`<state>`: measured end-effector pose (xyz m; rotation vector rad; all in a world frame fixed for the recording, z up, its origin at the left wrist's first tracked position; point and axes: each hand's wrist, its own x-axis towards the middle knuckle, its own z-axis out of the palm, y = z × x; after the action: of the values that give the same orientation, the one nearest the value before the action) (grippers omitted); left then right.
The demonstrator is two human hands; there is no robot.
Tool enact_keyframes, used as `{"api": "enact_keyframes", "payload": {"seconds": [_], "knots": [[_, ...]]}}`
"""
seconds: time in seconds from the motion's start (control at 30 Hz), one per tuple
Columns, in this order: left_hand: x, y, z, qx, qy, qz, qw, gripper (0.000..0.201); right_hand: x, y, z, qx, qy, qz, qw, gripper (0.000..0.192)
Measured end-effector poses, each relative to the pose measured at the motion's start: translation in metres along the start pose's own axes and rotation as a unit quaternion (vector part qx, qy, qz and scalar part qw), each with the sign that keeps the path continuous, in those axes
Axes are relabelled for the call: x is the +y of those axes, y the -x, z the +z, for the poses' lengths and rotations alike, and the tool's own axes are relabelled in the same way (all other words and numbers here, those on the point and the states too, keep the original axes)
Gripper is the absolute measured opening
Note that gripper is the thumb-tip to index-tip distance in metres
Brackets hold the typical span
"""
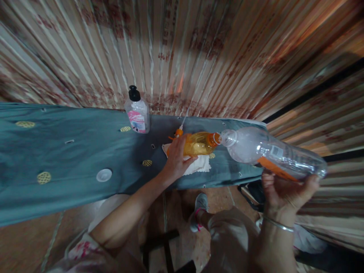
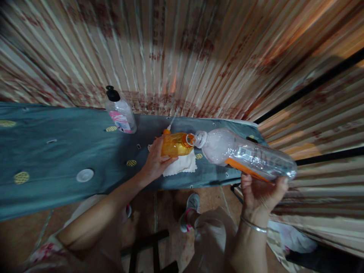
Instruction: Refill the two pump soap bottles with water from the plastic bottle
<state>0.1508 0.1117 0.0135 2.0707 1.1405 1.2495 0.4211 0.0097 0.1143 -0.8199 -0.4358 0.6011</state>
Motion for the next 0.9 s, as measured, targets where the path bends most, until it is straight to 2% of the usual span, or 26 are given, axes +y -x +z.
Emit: {"api": "enact_keyframes", "payload": {"seconds": [0.17,0.47,0.57,0.7,0.9], "knots": [[-0.0008,0.0003,-0.0001,0.007,0.011,0.010,1.000,0.078,0.0001,-0.0010,-0.0002,0.004,-0.023,0.008,1.000,0.057],[-0.0005,0.0003,0.0008,0.007,0.008,0.007,1.000,0.078,0.0003,-0.0007,-0.0024,-0.029,0.013,-0.005,0.999,0.065],[-0.0003,0.0003,0.0006,0.005,0.006,0.005,1.000,0.078,-0.0002,0.0003,-0.0008,-0.019,0.003,-0.001,1.000,0.066],[-0.0010,0.0006,0.0008,-0.001,0.001,0.004,1.000,0.078,-0.0002,0.0019,0.0020,0.011,-0.007,0.000,1.000,0.057],[-0.0024,0.0012,0.0017,0.008,0.003,0.012,1.000,0.079,-0.0001,0.0015,0.0018,-0.005,0.008,-0.004,1.000,0.059]]}}
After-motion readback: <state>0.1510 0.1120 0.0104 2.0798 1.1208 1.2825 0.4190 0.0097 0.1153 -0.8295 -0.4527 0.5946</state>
